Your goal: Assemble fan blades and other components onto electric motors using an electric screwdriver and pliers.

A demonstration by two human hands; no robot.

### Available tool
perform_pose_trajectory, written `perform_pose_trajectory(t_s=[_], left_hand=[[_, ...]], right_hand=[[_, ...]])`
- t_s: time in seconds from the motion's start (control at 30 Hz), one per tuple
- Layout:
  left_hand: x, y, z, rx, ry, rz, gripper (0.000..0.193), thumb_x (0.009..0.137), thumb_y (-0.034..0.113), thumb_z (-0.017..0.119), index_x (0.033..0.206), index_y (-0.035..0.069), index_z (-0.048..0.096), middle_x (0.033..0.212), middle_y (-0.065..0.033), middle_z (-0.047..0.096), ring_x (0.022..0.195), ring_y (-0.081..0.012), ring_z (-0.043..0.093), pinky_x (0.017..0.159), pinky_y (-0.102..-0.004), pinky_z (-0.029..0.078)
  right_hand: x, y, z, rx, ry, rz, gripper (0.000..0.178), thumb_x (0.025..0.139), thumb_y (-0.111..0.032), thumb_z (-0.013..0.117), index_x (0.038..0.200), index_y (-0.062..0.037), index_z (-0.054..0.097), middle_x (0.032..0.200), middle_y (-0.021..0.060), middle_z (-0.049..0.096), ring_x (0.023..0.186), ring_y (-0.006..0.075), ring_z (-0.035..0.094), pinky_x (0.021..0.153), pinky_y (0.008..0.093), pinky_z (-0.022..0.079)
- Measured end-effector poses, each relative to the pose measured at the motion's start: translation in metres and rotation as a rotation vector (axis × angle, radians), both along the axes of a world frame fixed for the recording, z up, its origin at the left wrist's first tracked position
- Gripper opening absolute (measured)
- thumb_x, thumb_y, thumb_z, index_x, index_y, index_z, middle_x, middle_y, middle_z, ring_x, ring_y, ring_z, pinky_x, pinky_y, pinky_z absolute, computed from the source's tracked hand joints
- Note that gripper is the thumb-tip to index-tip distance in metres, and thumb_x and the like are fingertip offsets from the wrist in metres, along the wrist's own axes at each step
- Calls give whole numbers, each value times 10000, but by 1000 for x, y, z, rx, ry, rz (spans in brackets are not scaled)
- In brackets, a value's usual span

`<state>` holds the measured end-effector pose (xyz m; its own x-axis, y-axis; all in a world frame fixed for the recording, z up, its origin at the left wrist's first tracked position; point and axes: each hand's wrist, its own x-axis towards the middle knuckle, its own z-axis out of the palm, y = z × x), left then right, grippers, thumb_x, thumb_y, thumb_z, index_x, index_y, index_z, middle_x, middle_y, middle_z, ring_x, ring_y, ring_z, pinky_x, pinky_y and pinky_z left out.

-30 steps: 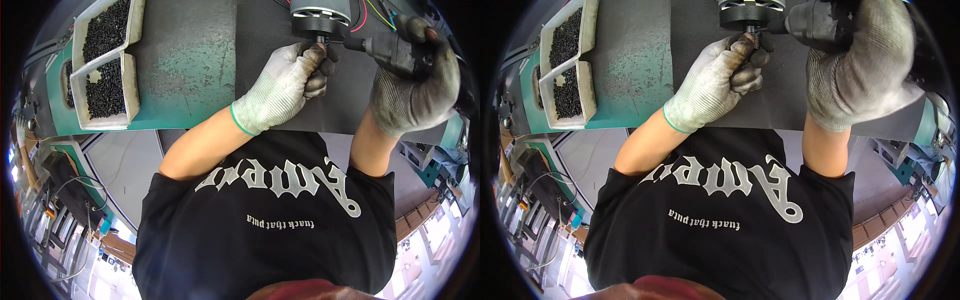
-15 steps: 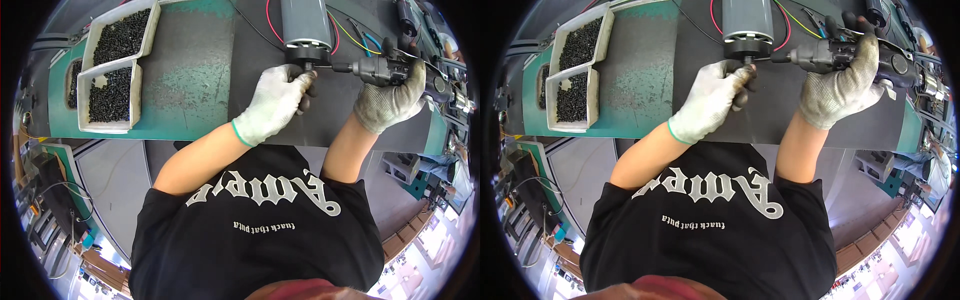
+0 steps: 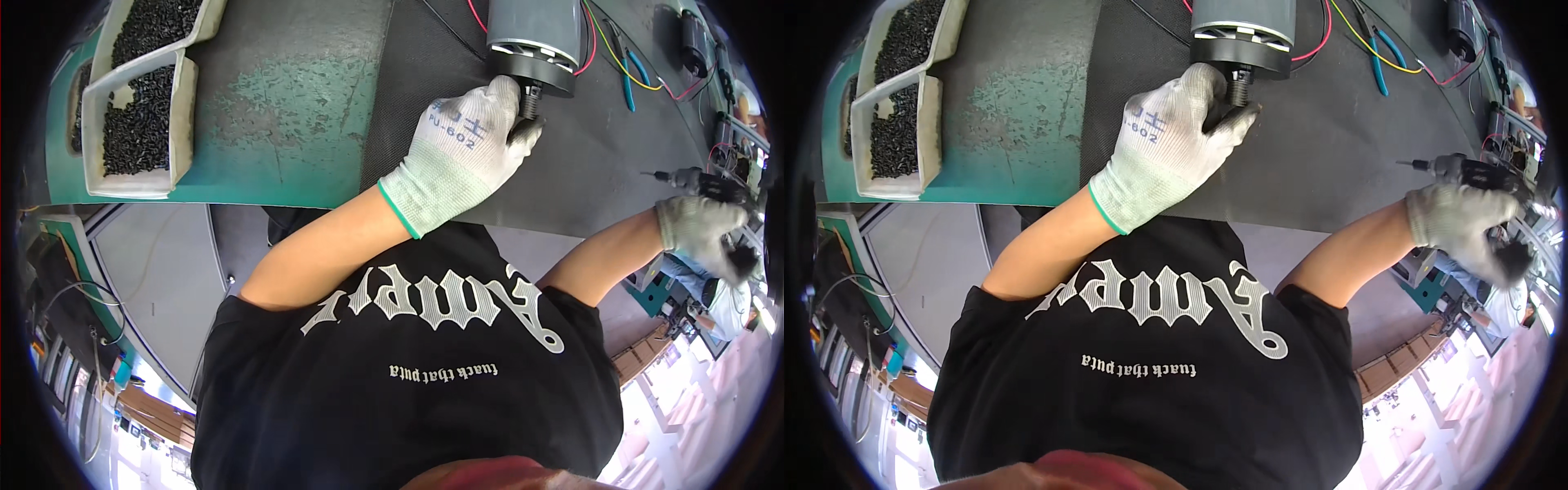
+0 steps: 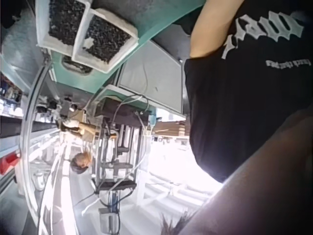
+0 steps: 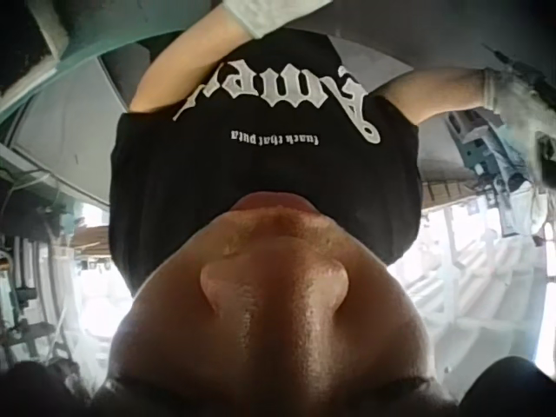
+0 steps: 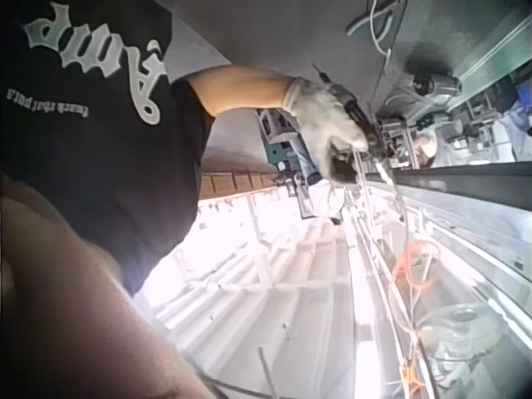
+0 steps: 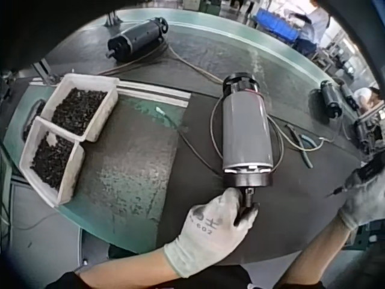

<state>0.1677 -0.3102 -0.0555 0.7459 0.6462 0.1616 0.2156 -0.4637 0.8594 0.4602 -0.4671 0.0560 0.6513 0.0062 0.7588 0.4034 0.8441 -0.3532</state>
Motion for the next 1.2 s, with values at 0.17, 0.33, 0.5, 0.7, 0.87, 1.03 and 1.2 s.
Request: perform_pose_trajectory(t_s=[0.17, 0.33, 0.5, 0.7, 0.87, 1.03, 1.2], left_hand=[[-22, 5, 19, -147, -11, 27, 213, 830, 220, 670, 897, 35, 588, 707, -103, 638, 665, -289, 658, 612, -372, 528], [-101, 39, 59, 198, -10, 38, 173, 799, 205, 681, 830, 54, 601, 719, -114, 591, 635, -281, 619, 557, -367, 495], [-223, 160, 90, 577, 336, 845, 208, 846, 201, 613, 829, -5, 638, 713, -184, 639, 659, -326, 642, 616, -393, 506], [-317, 300, 70, 660, 659, 811, 218, 808, 187, 615, 932, 13, 660, 927, -247, 649, 921, -404, 624, 796, -450, 503], [-307, 321, 63, 535, 729, 729, 257, 796, 204, 625, 981, 28, 663, 988, -246, 646, 950, -408, 618, 822, -457, 503], [-309, 338, 42, 569, 841, 797, 278, 781, 210, 632, 996, 37, 665, 1003, -242, 650, 943, -403, 624, 834, -460, 507], [-337, 366, 23, 754, 861, 702, 289, 772, 197, 639, 1004, 27, 663, 965, -243, 656, 891, -395, 638, 799, -432, 516]], right_hand=[[-13, 94, -40, -1531, -487, -845, 443, 899, -308, 574, 1263, -56, 555, 1223, 176, 560, 1045, 243, 573, 881, 364, 469], [121, 2, -110, -1749, -1751, -576, 466, 945, -115, 474, 1408, -162, 453, 1462, 198, 350, 1323, 414, 347, 1111, 443, 290], [45, 25, -84, -2067, -819, -467, 570, 954, -372, 518, 1433, -96, 376, 1450, 232, 356, 1330, 382, 363, 1087, 442, 317], [112, -6, -103, -1770, -813, -810, 591, 974, -322, 503, 1398, 59, 348, 1398, 270, 409, 1293, 358, 419, 1062, 410, 339], [54, -12, -65, -1547, -258, -525, 515, 978, -257, 495, 1345, 93, 405, 1302, 252, 504, 1190, 294, 507, 1008, 359, 393], [42, -20, -89, -1511, -398, -873, 434, 950, -232, 539, 1234, 95, 512, 1158, 259, 566, 1039, 330, 563, 915, 398, 433], [55, -2, -126, -1550, -470, -1015, 448, 933, -263, 563, 1207, 87, 510, 1146, 267, 554, 1067, 368, 525, 942, 433, 400]])
